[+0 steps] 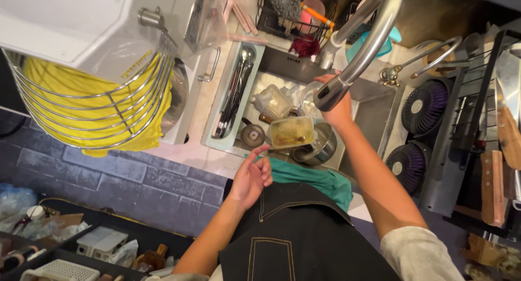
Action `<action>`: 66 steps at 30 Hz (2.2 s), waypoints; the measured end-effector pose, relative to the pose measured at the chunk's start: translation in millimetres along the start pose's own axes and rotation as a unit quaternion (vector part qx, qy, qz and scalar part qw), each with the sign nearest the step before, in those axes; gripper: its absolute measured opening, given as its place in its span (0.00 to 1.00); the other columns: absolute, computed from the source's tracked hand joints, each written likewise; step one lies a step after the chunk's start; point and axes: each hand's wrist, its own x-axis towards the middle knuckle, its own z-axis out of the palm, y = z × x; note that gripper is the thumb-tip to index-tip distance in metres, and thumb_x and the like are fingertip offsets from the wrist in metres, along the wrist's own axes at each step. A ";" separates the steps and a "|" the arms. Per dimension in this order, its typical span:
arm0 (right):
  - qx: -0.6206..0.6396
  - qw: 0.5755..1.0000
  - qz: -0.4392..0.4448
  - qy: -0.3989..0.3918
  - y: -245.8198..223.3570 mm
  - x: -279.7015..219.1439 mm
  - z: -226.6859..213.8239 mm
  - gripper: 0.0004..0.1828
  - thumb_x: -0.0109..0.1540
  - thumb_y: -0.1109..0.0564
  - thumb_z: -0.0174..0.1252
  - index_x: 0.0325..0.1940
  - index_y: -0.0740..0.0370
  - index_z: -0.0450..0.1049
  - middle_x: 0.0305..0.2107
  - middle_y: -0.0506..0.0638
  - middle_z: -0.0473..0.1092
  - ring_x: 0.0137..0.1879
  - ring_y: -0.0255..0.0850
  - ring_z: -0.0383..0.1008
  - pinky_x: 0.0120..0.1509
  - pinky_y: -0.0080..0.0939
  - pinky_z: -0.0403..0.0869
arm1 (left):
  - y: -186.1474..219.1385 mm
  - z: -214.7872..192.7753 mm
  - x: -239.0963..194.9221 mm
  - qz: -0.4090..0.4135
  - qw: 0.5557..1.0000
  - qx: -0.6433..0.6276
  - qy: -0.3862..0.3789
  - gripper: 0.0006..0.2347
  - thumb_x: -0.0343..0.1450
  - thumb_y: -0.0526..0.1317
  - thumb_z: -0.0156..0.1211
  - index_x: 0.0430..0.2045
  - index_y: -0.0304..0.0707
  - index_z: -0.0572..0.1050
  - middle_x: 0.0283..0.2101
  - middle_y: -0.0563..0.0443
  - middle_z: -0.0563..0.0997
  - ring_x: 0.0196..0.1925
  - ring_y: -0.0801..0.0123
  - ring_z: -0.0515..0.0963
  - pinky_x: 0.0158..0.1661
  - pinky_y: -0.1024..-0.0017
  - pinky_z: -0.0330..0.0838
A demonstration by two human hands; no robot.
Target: The person washes a clear plastic container and a glass in a kitchen sink. They use a red scrubbing sponge to clean the items under running water from a faucet, rinsing them thoroughly before placing them in the sink basin.
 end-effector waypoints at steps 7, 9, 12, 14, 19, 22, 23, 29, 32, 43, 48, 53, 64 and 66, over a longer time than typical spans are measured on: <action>0.575 0.732 0.363 -0.049 -12.4 -21.1 66.8 0.06 0.68 0.55 0.60 0.45 0.60 0.75 0.27 0.44 0.67 0.30 0.31 0.64 0.34 0.32 0.63 | 0.3 3.3 19.6 -0.025 0.999 0.014 0.014 0.18 0.79 0.48 0.45 0.59 0.36 0.66 0.27 0.54 0.67 0.28 0.72 0.66 0.30 0.72 0.62; 0.650 0.671 0.356 -0.035 -1.0 -28.1 87.3 0.14 0.74 0.51 0.59 0.37 0.59 0.71 0.19 0.42 0.61 0.21 0.29 0.57 0.24 0.30 0.56 | 0.3 2.6 25.3 -0.025 0.999 0.035 0.006 0.18 0.79 0.47 0.45 0.59 0.36 0.66 0.28 0.54 0.68 0.28 0.72 0.67 0.31 0.73 0.62; 0.706 0.632 0.319 -0.015 7.2 -30.5 100.6 0.26 0.79 0.47 0.56 0.27 0.55 0.63 0.17 0.37 0.58 0.20 0.27 0.55 0.22 0.29 0.56 | -1.7 -8.9 32.1 -0.030 0.996 0.082 0.009 0.17 0.79 0.46 0.46 0.58 0.36 0.68 0.30 0.53 0.71 0.32 0.73 0.70 0.33 0.73 0.66; 0.649 0.678 0.345 -0.033 -0.8 -21.5 93.8 0.21 0.75 0.48 0.56 0.29 0.55 0.66 0.18 0.38 0.60 0.21 0.28 0.56 0.24 0.30 0.56 | -0.6 -27.8 50.5 -0.015 0.976 0.219 -0.011 0.16 0.79 0.46 0.47 0.57 0.37 0.71 0.35 0.53 0.75 0.39 0.72 0.75 0.38 0.74 0.70; 0.482 0.721 0.493 -0.079 -10.4 -9.2 70.5 0.10 0.66 0.49 0.55 0.35 0.54 0.73 0.19 0.40 0.65 0.23 0.30 0.59 0.27 0.32 0.57 | -3.3 -89.5 172.1 0.145 0.741 0.656 -0.005 0.18 0.73 0.47 0.58 0.57 0.43 0.75 0.50 0.43 0.80 0.53 0.59 0.81 0.53 0.60 0.75; 0.480 0.754 0.447 -0.047 7.8 -19.1 75.6 0.23 0.72 0.39 0.56 0.33 0.57 0.69 0.19 0.42 0.60 0.22 0.33 0.56 0.27 0.34 0.57 | -4.8 -109.5 226.7 0.065 0.608 0.789 0.058 0.22 0.70 0.47 0.60 0.60 0.44 0.73 0.66 0.37 0.65 0.65 0.45 0.68 0.62 0.53 0.66; 0.489 0.750 0.444 -0.030 9.7 -25.1 75.1 0.28 0.75 0.36 0.55 0.32 0.59 0.66 0.19 0.42 0.59 0.23 0.33 0.56 0.27 0.34 0.58 | -4.5 -114.2 243.2 0.042 0.560 0.824 0.075 0.23 0.69 0.46 0.60 0.60 0.45 0.73 0.70 0.37 0.58 0.68 0.42 0.62 0.62 0.51 0.64; 0.463 0.755 0.446 -0.128 -14.9 -23.4 44.0 0.18 0.68 0.41 0.53 0.39 0.58 0.74 0.25 0.43 0.69 0.33 0.31 0.72 0.38 0.32 0.71 | -19.9 -174.4 310.1 0.064 0.557 0.818 0.127 0.22 0.68 0.45 0.60 0.55 0.31 0.73 0.73 0.31 0.55 0.71 0.40 0.62 0.66 0.56 0.61; 0.418 0.770 0.456 -0.156 -16.6 -14.6 39.4 0.17 0.68 0.42 0.52 0.40 0.57 0.74 0.26 0.42 0.70 0.35 0.32 0.74 0.40 0.32 0.72 | -23.3 -201.2 324.3 0.046 0.587 0.794 0.149 0.23 0.69 0.45 0.59 0.52 0.20 0.73 0.72 0.28 0.61 0.70 0.41 0.67 0.69 0.60 0.63; 0.467 0.769 0.428 -0.087 -20.2 -11.9 39.8 0.18 0.69 0.48 0.51 0.57 0.59 0.73 0.43 0.48 0.75 0.52 0.35 0.75 0.56 0.36 0.74 | -12.6 -188.5 338.2 0.118 0.475 0.864 0.118 0.26 0.70 0.34 0.55 0.67 0.42 0.64 0.75 0.34 0.53 0.76 0.44 0.52 0.72 0.56 0.52; 0.541 0.734 0.395 0.114 -42.5 -4.9 -22.1 0.22 0.69 0.48 0.51 0.62 0.66 0.70 0.43 0.54 0.75 0.54 0.42 0.76 0.59 0.43 0.73 | -9.2 -183.0 361.2 0.059 0.222 0.970 -0.084 0.30 0.72 0.35 0.53 0.71 0.61 0.54 0.77 0.52 0.48 0.76 0.54 0.48 0.71 0.50 0.41; 0.483 0.826 0.246 0.152 -91.3 2.7 -74.7 0.30 0.72 0.44 0.44 0.73 0.64 0.58 0.52 0.53 0.73 0.60 0.38 0.74 0.64 0.40 0.73 | -5.8 -177.6 355.2 0.045 0.186 0.977 -0.089 0.32 0.72 0.42 0.59 0.72 0.59 0.52 0.73 0.46 0.55 0.76 0.47 0.51 0.71 0.48 0.42; 0.353 0.899 0.164 0.201 -79.2 -8.6 -0.6 0.31 0.67 0.67 0.62 0.67 0.60 0.53 0.50 0.51 0.67 0.56 0.37 0.69 0.64 0.39 0.72 | 11.2 -99.8 331.6 0.088 0.658 0.741 0.101 0.41 0.61 0.52 0.75 0.65 0.32 0.59 0.63 0.33 0.67 0.63 0.44 0.71 0.60 0.54 0.70; 0.366 0.897 0.167 0.183 -75.7 -15.3 10.5 0.30 0.67 0.68 0.63 0.66 0.60 0.54 0.52 0.52 0.66 0.58 0.38 0.68 0.65 0.40 0.72 | 10.9 -99.9 311.6 0.090 0.780 0.614 0.085 0.36 0.65 0.55 0.73 0.60 0.30 0.64 0.62 0.32 0.68 0.64 0.47 0.73 0.61 0.55 0.73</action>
